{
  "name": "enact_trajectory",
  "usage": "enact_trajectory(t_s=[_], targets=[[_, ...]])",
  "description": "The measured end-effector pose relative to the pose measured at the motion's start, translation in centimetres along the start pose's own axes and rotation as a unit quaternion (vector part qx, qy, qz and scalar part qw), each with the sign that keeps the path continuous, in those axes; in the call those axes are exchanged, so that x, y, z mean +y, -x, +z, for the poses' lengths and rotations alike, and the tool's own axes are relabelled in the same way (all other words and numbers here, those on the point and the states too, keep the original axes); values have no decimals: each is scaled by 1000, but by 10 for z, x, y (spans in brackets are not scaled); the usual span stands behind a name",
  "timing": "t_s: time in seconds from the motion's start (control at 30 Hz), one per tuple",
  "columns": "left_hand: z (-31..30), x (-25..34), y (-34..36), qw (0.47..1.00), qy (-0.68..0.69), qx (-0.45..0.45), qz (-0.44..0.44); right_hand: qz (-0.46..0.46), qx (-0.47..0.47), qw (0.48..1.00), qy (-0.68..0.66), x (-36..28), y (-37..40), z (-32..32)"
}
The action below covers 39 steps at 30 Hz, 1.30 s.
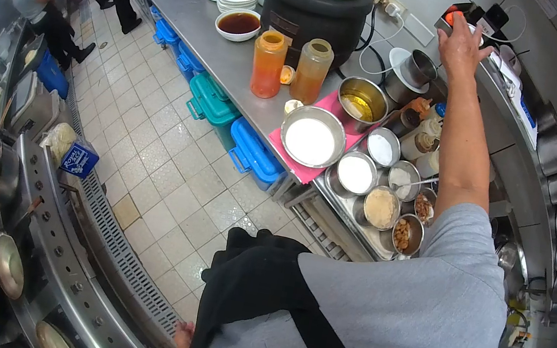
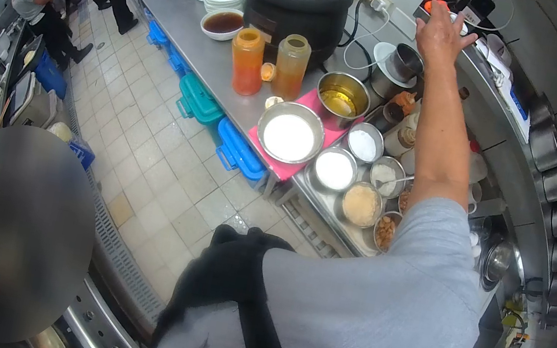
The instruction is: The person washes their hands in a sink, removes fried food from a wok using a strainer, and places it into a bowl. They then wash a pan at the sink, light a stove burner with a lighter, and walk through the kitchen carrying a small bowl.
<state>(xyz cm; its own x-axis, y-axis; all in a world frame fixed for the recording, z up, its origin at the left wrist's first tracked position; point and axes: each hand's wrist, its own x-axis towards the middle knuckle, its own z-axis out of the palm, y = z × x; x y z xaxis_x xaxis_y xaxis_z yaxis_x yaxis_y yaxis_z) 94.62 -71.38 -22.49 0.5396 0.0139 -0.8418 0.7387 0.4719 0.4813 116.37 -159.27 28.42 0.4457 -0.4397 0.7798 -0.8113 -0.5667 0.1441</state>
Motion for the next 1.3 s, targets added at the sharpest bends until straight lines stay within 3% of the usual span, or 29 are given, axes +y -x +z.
enact_trajectory(t_s=[0.07, 0.2, 0.23, 0.33, 0.37, 0.4, 0.47, 0.5, 0.53, 0.57, 0.67, 0.7, 0.77, 0.83, 0.87, 0.93, 0.97, 1.03, 1.1, 1.13, 1.17, 1.3], targets=[[7, -16, 13, 992, -124, 28, -17, -2, -12, 1000, -10, 0, 2, 1], [18, -17, 23, 970, -240, 41, -21, -61, 170, 981, -76, -6, 1, 0], [19, -12, 23, 969, -243, 42, -21, -63, 168, 981, -75, -9, -1, -3], [21, 8, 24, 975, -219, 41, -13, -194, 282, 906, -251, -42, -7, -56], [24, 18, 21, 978, -204, 39, -6, -166, 270, 874, -367, -62, 2, -91], [34, 30, 20, 981, -188, 36, 2, -203, 293, 875, -327, -67, 1, -103], [50, 50, 23, 993, -100, 67, 16, -199, 340, 808, -438, -87, 8, -123], [67, 59, 24, 991, 24, 127, 28, -216, 305, 752, -544, -96, 12, -131], [77, 75, 29, 990, -34, 134, 41, -227, 270, 681, -642, -104, 16, -139], [71, 83, 20, 987, -12, 157, 40, -177, 188, 654, -711, -112, 27, -151], [76, 113, 30, 980, 39, 185, 63, -155, 36, 623, -766, -180, 64, -185], [66, 116, 27, 976, 63, 196, 77, -177, -36, 632, -754, -204, 78, -190], [51, 128, 26, 964, 104, 226, 92, -201, -224, 593, -747, -244, 100, -187], [25, 142, 20, 955, 125, 249, 99, -201, -265, 562, -757, -294, 123, -189], [13, 149, 16, 945, 150, 273, 103, -166, -283, 487, -809, -317, 133, -188], [-17, 166, 0, 926, 191, 304, 115, 13, -295, 417, -859, -357, 148, -206], [-34, 172, -9, 918, 207, 316, 123, 30, -282, 355, -891, -374, 158, -198], [-45, 202, -12, 897, 242, 348, 123, 33, -396, 193, -897, -403, 174, -182], [-59, 225, -20, 878, 272, 375, 119, 90, -496, 164, -848, -442, 218, -203], [-67, 235, -25, 886, 264, 360, 124, 45, -597, 102, -794, -458, 239, -222], [-73, 244, -30, 895, 255, 343, 129, 53, -640, 45, -765, -478, 266, -242], [-88, 272, -59, 873, 307, 351, 141, 88, -730, 12, -677, -523, 336, -310]])
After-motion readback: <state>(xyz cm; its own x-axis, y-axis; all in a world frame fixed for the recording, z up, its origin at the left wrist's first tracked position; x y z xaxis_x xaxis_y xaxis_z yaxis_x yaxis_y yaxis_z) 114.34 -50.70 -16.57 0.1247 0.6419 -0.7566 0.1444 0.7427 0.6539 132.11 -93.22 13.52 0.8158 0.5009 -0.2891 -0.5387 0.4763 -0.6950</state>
